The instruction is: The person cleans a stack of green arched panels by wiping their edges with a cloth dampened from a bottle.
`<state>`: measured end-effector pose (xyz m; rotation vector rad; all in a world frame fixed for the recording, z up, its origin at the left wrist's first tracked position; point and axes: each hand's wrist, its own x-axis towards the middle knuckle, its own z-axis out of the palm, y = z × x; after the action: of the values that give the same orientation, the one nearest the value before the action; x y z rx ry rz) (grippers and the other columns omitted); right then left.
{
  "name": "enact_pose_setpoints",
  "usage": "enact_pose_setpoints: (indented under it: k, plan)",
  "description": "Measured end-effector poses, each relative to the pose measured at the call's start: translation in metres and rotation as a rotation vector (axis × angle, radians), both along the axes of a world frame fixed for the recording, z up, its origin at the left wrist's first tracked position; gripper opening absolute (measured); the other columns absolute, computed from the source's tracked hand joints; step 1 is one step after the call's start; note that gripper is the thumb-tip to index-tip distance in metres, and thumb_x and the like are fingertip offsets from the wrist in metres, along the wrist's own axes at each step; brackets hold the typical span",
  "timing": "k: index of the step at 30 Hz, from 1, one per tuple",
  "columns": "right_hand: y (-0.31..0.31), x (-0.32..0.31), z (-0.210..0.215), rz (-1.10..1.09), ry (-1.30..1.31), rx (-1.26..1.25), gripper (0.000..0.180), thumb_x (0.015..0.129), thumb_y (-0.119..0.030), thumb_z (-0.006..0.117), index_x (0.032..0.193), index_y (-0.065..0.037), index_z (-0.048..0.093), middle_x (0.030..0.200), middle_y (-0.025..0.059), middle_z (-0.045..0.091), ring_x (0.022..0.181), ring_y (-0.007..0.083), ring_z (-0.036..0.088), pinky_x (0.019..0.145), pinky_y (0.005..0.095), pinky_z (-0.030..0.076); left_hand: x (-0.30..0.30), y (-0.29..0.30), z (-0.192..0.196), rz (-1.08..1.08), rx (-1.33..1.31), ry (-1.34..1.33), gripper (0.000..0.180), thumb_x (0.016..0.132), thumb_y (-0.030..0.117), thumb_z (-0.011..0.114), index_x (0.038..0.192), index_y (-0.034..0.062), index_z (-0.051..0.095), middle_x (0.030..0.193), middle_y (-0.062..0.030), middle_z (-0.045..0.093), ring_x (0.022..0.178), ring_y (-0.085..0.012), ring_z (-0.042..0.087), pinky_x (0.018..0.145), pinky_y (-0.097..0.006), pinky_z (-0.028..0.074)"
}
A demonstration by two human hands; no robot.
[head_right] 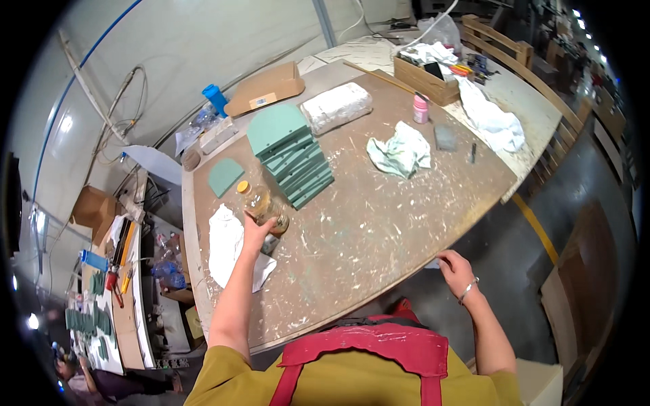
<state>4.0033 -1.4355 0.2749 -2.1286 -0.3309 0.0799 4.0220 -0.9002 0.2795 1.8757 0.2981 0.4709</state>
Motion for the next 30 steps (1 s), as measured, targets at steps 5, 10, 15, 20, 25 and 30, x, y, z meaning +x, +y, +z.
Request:
enact_pose_setpoints:
  k: [5, 10, 15, 20, 25, 30]
  plan:
    - [0.032, 0.075, 0.03, 0.243, 0.018, -0.071, 0.021, 0.091, -0.008, 0.058, 0.11, -0.001, 0.062, 0.1, 0.0156, 0.066, 0.091, 0.0302, 0.064, 0.082, 0.0361, 0.05, -0.001, -0.022, 0.006, 0.118, -0.005, 0.0, 0.072, 0.074, 0.015, 0.08, 0.132, -0.0014, 0.041, 0.125, -0.015, 0.057, 0.114, -0.0251, 0.058, 0.098, -0.036, 0.045]
    - [0.06, 0.098, 0.031, 0.384, 0.092, -0.054, 0.021, 0.092, -0.01, 0.058, 0.111, -0.002, 0.062, 0.1, 0.0144, 0.066, 0.09, 0.0283, 0.064, 0.08, 0.0345, 0.05, 0.001, -0.008, 0.001, 0.239, 0.051, 0.026, 0.072, 0.073, 0.018, 0.081, 0.132, -0.0008, 0.043, 0.123, -0.0169, 0.06, 0.112, -0.0281, 0.059, 0.097, -0.036, 0.046]
    - [0.084, 0.126, 0.041, 0.421, 0.215, -0.044, 0.023, 0.093, -0.013, 0.059, 0.113, -0.001, 0.063, 0.101, 0.0115, 0.067, 0.087, 0.019, 0.063, 0.078, 0.0309, 0.05, -0.001, 0.006, 0.003, 0.277, 0.06, 0.059, 0.075, 0.073, 0.02, 0.081, 0.134, -0.0003, 0.041, 0.126, -0.0169, 0.058, 0.114, -0.0288, 0.058, 0.098, -0.036, 0.045]
    - [0.113, 0.187, 0.044, 0.429, 0.266, 0.16, 0.025, 0.094, -0.015, 0.06, 0.115, -0.001, 0.062, 0.101, 0.0058, 0.066, 0.089, 0.014, 0.06, 0.081, 0.0284, 0.049, -0.003, 0.001, 0.012, 0.278, 0.053, 0.065, 0.076, 0.075, 0.018, 0.079, 0.136, -0.0012, 0.039, 0.129, -0.0176, 0.056, 0.117, -0.0288, 0.056, 0.1, -0.036, 0.043]
    - [0.176, 0.282, 0.083, 0.363, 0.421, 0.448, 0.032, 0.096, -0.021, 0.059, 0.119, 0.0, 0.057, 0.099, 0.0053, 0.066, 0.092, 0.0136, 0.06, 0.084, 0.0276, 0.048, -0.038, -0.047, 0.034, 0.464, 0.132, 0.018, 0.068, 0.086, 0.011, 0.069, 0.142, -0.0029, 0.034, 0.133, -0.019, 0.053, 0.123, -0.0267, 0.052, 0.102, -0.037, 0.041]
    - [0.241, 0.372, 0.064, 0.39, 0.856, 0.698, 0.036, 0.098, -0.039, 0.055, 0.112, -0.006, 0.057, 0.108, 0.007, 0.064, 0.093, 0.0167, 0.062, 0.086, 0.0294, 0.047, 0.018, -0.105, 0.104, 0.314, -0.233, -0.072, 0.062, 0.103, 0.04, 0.041, 0.148, -0.0007, 0.029, 0.149, -0.0192, 0.037, 0.139, -0.0262, 0.036, 0.114, -0.037, 0.027]
